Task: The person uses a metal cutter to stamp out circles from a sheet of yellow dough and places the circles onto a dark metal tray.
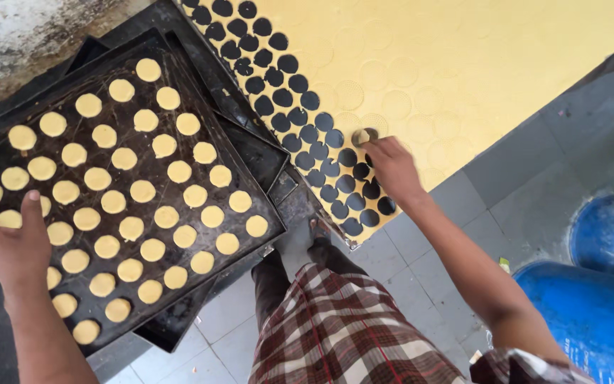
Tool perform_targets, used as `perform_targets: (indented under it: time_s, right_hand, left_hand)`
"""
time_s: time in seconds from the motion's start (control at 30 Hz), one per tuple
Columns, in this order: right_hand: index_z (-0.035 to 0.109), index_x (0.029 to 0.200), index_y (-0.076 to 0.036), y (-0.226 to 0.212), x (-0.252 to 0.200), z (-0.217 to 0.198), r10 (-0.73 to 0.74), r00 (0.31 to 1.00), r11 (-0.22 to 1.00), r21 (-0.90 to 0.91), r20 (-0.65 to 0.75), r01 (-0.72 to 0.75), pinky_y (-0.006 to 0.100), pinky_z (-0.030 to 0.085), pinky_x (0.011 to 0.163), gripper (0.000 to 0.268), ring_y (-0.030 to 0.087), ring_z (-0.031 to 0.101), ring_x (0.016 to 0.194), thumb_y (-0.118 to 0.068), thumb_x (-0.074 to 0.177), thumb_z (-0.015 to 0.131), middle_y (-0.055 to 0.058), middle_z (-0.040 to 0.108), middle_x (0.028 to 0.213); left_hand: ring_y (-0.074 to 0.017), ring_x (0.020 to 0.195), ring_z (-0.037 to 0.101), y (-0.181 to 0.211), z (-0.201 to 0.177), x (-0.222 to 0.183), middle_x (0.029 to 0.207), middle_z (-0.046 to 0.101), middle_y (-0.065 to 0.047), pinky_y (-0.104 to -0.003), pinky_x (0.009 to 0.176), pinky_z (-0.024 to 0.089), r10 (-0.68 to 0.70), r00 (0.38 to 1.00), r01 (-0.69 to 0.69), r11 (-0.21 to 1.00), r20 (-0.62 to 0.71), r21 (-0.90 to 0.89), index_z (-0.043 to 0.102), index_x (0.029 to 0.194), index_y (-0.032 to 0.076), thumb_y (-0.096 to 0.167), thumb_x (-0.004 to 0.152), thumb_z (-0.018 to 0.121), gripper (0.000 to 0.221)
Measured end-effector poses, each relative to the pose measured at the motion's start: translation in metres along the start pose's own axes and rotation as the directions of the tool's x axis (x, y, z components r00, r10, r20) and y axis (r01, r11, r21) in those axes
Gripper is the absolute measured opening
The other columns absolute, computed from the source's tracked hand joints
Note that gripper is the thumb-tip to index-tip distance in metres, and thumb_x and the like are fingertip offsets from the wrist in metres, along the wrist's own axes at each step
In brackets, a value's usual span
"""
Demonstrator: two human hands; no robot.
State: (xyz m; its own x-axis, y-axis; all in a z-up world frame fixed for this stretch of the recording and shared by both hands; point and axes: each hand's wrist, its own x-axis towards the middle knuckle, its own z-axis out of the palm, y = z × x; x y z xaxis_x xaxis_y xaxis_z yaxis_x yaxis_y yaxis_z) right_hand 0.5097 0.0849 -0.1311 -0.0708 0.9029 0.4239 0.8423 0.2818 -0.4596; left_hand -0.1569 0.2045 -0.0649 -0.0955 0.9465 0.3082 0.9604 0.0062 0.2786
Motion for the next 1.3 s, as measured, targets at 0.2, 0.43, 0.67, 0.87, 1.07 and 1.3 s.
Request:
perform_targets:
  time_s: [0.2, 0.43, 0.67, 0.87, 1.07, 1.3]
  right_hand:
    - [0.075, 0.104, -0.007, 0.037, 0.014, 0.026, 0.048, 0.988, 0.999, 0.017, 0.146, -0.051, 0.041, 0.056, 0.078, 0.021, 0.031, 0.068, 0.090, 0.001, 0.086, 0.067, 0.012, 0.072, 0.096]
    - [0.071, 0.081, 0.000, 0.027, 0.080, 0.029, 0.554, 0.715, 0.563, 0.440, 0.427, -0.700, 0.029, 0.037, 0.050, 0.037, 0.010, 0.048, 0.053, -0.028, 0.106, 0.069, 0.003, 0.061, 0.063]
    - [0.062, 0.079, -0.009, -0.193, 0.181, 0.105, 0.061, 0.711, 0.280, 0.672, 0.701, -0.686, 0.024, 0.037, 0.053, 0.040, 0.005, 0.046, 0.056, -0.040, 0.105, 0.064, -0.004, 0.054, 0.067]
    - [0.062, 0.090, -0.004, -0.367, 0.285, 0.251, -0.255, 0.958, 0.559, 0.828, 0.130, 0.037, 0.028, 0.044, 0.057, 0.038, 0.011, 0.054, 0.059, -0.036, 0.109, 0.059, 0.002, 0.058, 0.071]
    - [0.063, 0.097, -0.006, -0.403, 0.327, 0.328, -0.398, 0.868, 0.717, 0.490, -0.295, 0.496, 0.038, 0.047, 0.076, 0.022, 0.020, 0.057, 0.076, -0.020, 0.113, 0.056, 0.004, 0.060, 0.082]
    - [0.058, 0.079, -0.003, -0.277, 0.221, 0.198, 0.049, 0.996, 0.761, 0.649, -0.080, 0.015, 0.027, 0.038, 0.055, 0.037, 0.007, 0.050, 0.056, -0.023, 0.110, 0.064, 0.002, 0.054, 0.064]
  left_hand:
    - [-0.0495, 0.152, 0.028, -0.024, -0.034, -0.053, 0.156, 0.031, -0.042, -0.061, 0.128, 0.020, -0.147, 0.988, 0.146, 0.989, -0.050, -0.027, 0.021, 0.151, -0.024, 0.034, 0.103, 0.069, 0.089]
    - [-0.0352, 0.149, 0.048, -0.028, -0.074, -0.111, 0.169, 0.031, -0.026, -0.052, 0.131, 0.027, -0.021, 0.983, -0.030, 0.961, -0.181, -0.274, 0.011, 0.165, 0.003, 0.016, 0.108, 0.078, 0.089]
    - [-0.0331, 0.144, 0.049, 0.006, -0.085, -0.093, 0.143, 0.070, -0.006, -0.059, 0.117, 0.018, -0.101, 0.994, 0.099, 0.992, -0.029, -0.079, 0.007, 0.170, 0.010, 0.021, 0.102, 0.077, 0.098]
    - [-0.0298, 0.144, 0.048, 0.009, -0.078, -0.072, 0.143, 0.069, -0.004, -0.053, 0.119, 0.023, -0.083, 0.994, 0.067, 0.976, -0.072, -0.208, 0.006, 0.168, 0.009, 0.025, 0.100, 0.076, 0.099]
    - [-0.0310, 0.144, 0.045, -0.011, -0.104, -0.098, 0.143, 0.066, -0.007, -0.054, 0.117, 0.022, -0.062, 0.997, 0.050, 0.976, -0.049, -0.213, 0.005, 0.166, 0.004, 0.022, 0.098, 0.074, 0.098]
    - [-0.0252, 0.134, 0.050, -0.029, -0.089, -0.055, 0.129, 0.071, 0.001, -0.051, 0.113, 0.025, 0.028, 0.999, -0.026, 0.991, 0.021, -0.128, 0.021, 0.164, 0.006, 0.016, 0.099, 0.070, 0.082]
